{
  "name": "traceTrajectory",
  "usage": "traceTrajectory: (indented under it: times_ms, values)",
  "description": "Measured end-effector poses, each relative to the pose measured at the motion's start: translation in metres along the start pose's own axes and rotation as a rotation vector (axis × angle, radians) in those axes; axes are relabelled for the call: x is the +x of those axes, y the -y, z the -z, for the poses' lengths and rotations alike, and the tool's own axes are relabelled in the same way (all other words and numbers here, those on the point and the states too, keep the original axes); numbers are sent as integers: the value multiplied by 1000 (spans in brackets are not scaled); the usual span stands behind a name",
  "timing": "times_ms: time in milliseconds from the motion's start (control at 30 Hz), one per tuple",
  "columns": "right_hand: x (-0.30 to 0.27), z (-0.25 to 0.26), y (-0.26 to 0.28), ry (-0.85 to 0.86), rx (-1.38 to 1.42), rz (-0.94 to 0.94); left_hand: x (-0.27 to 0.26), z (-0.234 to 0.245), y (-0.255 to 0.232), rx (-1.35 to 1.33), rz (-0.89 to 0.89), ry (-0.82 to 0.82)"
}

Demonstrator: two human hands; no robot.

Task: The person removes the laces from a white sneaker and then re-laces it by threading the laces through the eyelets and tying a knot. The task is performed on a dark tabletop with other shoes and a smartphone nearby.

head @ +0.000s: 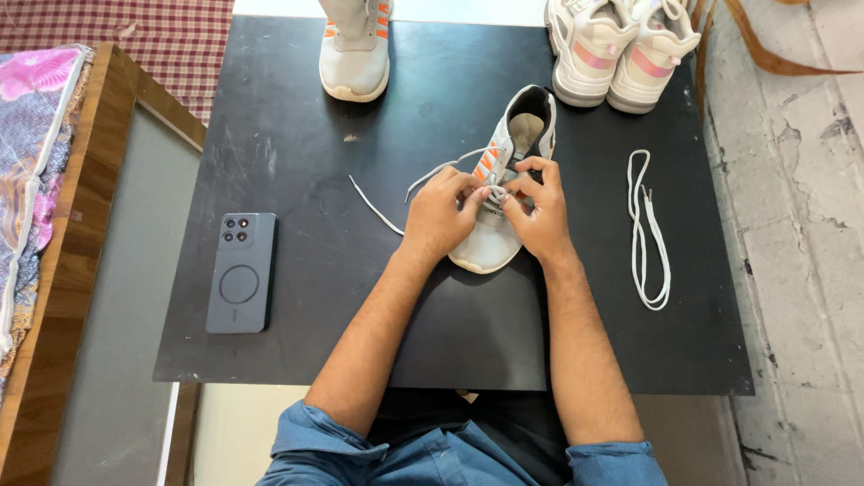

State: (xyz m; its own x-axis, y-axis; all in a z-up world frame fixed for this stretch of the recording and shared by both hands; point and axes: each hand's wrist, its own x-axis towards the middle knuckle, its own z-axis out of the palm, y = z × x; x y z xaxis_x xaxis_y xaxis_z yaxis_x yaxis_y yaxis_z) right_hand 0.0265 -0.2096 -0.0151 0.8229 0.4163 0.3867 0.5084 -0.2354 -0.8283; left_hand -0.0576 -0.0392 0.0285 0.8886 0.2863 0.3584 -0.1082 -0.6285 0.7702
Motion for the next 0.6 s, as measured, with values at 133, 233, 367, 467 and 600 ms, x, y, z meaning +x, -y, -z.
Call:
traceTrajectory:
  times_ms: [133, 233, 367, 467, 600]
  values:
    - [0, 1, -4, -25, -51, 133, -4, 2, 2, 5, -47, -50]
    - [0, -1, -2, -20, -89, 124, -11, 7, 7, -32, -45, -92]
    - [5, 1, 8, 47, -145, 48, -13, 13, 10, -29, -88, -178]
    - [8, 3, 13, 78, -126, 56, -13, 12, 10, 1, -66, -218]
    - [9, 6, 13, 95, -145, 122, -6, 9, 5, 26, -6, -195]
